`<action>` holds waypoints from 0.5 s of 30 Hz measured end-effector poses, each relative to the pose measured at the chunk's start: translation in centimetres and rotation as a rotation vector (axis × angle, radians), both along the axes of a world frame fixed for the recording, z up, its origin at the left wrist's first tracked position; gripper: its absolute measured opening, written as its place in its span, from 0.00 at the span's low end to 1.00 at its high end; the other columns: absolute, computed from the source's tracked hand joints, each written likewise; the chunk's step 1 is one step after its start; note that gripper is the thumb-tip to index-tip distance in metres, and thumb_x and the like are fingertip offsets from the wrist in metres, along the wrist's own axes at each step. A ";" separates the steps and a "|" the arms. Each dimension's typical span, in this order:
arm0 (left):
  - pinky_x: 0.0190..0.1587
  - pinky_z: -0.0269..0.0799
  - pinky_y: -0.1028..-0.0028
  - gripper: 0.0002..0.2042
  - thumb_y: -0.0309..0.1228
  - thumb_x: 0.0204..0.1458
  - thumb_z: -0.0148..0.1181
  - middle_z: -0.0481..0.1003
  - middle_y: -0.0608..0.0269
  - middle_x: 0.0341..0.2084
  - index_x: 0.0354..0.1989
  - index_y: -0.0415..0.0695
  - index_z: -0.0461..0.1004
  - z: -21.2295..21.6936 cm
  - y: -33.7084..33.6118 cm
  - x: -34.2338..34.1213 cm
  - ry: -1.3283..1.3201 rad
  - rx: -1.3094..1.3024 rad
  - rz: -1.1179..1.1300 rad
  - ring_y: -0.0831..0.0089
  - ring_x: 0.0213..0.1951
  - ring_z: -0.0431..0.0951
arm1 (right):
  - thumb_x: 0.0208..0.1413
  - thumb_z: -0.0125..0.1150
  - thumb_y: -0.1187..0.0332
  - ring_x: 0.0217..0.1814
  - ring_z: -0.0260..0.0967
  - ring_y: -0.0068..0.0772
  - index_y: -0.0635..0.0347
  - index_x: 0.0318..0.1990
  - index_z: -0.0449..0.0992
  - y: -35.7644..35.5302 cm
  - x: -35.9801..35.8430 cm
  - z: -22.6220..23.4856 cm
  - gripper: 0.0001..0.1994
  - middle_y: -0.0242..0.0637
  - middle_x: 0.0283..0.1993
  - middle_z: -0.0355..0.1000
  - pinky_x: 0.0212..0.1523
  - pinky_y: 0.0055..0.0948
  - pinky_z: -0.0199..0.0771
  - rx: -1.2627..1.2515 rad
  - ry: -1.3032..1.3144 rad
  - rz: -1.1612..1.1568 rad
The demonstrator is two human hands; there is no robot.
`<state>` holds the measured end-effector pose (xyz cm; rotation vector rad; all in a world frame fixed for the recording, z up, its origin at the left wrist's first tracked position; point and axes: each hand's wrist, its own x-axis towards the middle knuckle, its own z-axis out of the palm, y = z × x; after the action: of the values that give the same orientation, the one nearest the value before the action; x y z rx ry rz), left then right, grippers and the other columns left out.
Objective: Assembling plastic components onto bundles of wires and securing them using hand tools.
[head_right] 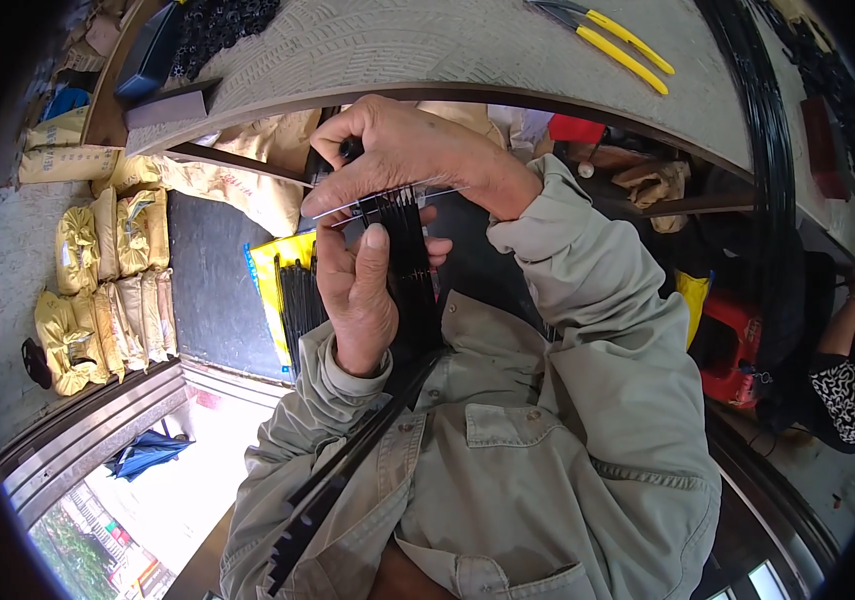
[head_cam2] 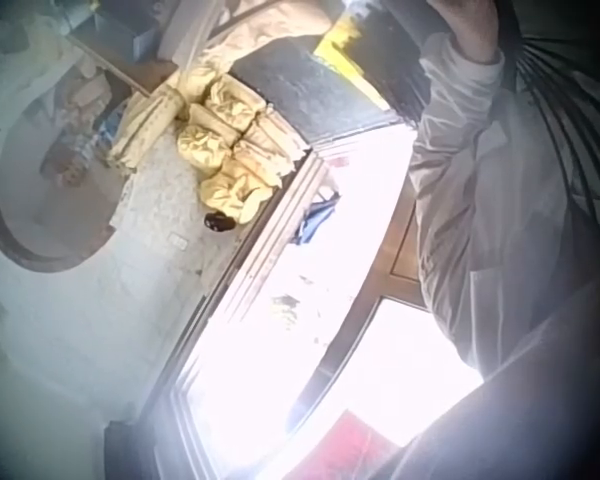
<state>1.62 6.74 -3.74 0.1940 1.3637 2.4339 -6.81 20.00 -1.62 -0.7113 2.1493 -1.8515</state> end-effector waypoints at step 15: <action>0.34 0.74 0.74 0.13 0.28 0.57 0.42 0.72 0.48 0.35 0.48 0.38 0.53 -0.1 -0.6 -0.3 0.022 0.007 0.125 0.67 0.31 0.77 | 0.52 0.53 0.65 0.17 0.53 0.12 0.63 0.26 0.69 1.2 3.8 -1.8 0.10 0.25 0.18 0.59 0.18 0.15 0.50 -0.437 -0.103 -0.364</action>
<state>1.33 6.14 -3.86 0.1419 1.4160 2.5456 -2.96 21.21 -3.47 -0.2942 1.9224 -2.5285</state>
